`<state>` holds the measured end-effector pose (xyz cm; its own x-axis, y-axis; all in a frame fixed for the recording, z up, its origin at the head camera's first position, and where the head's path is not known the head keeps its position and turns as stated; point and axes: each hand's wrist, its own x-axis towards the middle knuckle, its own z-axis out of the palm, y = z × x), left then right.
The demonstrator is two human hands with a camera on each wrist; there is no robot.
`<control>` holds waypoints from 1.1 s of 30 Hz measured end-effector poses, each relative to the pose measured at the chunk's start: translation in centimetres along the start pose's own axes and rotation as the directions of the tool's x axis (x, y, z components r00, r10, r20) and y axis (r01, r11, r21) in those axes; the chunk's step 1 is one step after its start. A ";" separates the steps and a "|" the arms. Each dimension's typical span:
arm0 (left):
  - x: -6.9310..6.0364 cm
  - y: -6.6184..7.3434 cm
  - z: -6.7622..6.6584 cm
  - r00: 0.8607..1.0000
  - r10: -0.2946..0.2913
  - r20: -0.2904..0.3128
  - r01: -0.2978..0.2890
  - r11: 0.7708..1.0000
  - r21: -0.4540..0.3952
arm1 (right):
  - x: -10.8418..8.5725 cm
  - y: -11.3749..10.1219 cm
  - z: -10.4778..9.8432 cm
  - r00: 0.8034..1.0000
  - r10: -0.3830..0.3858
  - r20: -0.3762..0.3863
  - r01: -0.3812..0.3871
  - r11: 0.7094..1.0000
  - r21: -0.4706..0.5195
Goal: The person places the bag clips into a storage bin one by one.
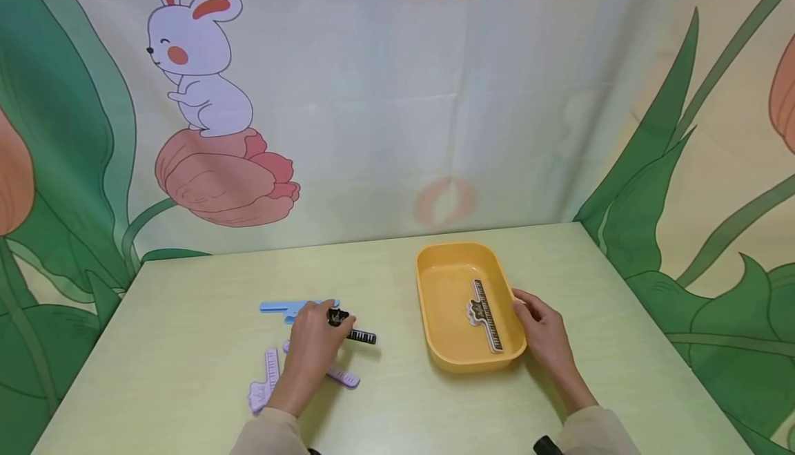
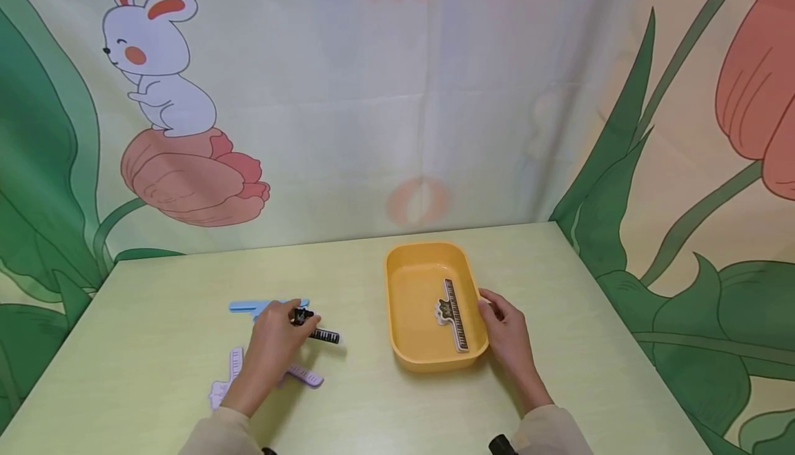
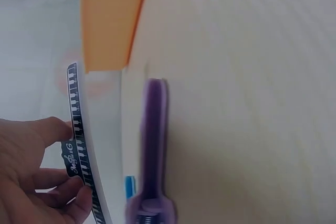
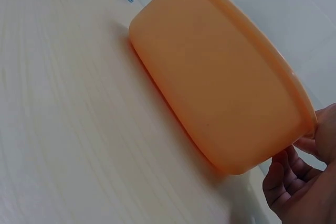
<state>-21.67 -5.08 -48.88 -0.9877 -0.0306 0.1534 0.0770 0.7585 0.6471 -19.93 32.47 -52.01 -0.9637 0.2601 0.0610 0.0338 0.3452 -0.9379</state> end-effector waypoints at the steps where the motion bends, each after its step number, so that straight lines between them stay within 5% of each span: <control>1: 0.1 0.2 -0.3 1.000 0.009 -0.008 -0.010 1.000 -0.010 | 0.0 0.0 0.0 1.000 0.000 -0.001 0.000 1.000 -0.002; 19: 1.6 4.4 -5.7 0.981 0.148 -0.125 -0.164 0.978 -0.130 | -0.1 -0.3 0.2 1.000 0.014 -0.011 -0.014 1.000 0.010; 33: 2.4 7.6 -9.8 0.943 0.243 -0.227 -0.287 0.940 -0.184 | -0.1 -0.2 0.1 1.000 0.019 -0.008 -0.019 1.000 -0.013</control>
<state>-22.08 -5.80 -36.24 -0.8819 0.0077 0.4714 0.3805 0.6019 0.7021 -19.85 32.32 -51.83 -0.9607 0.2737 0.0460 0.0555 0.3516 -0.9345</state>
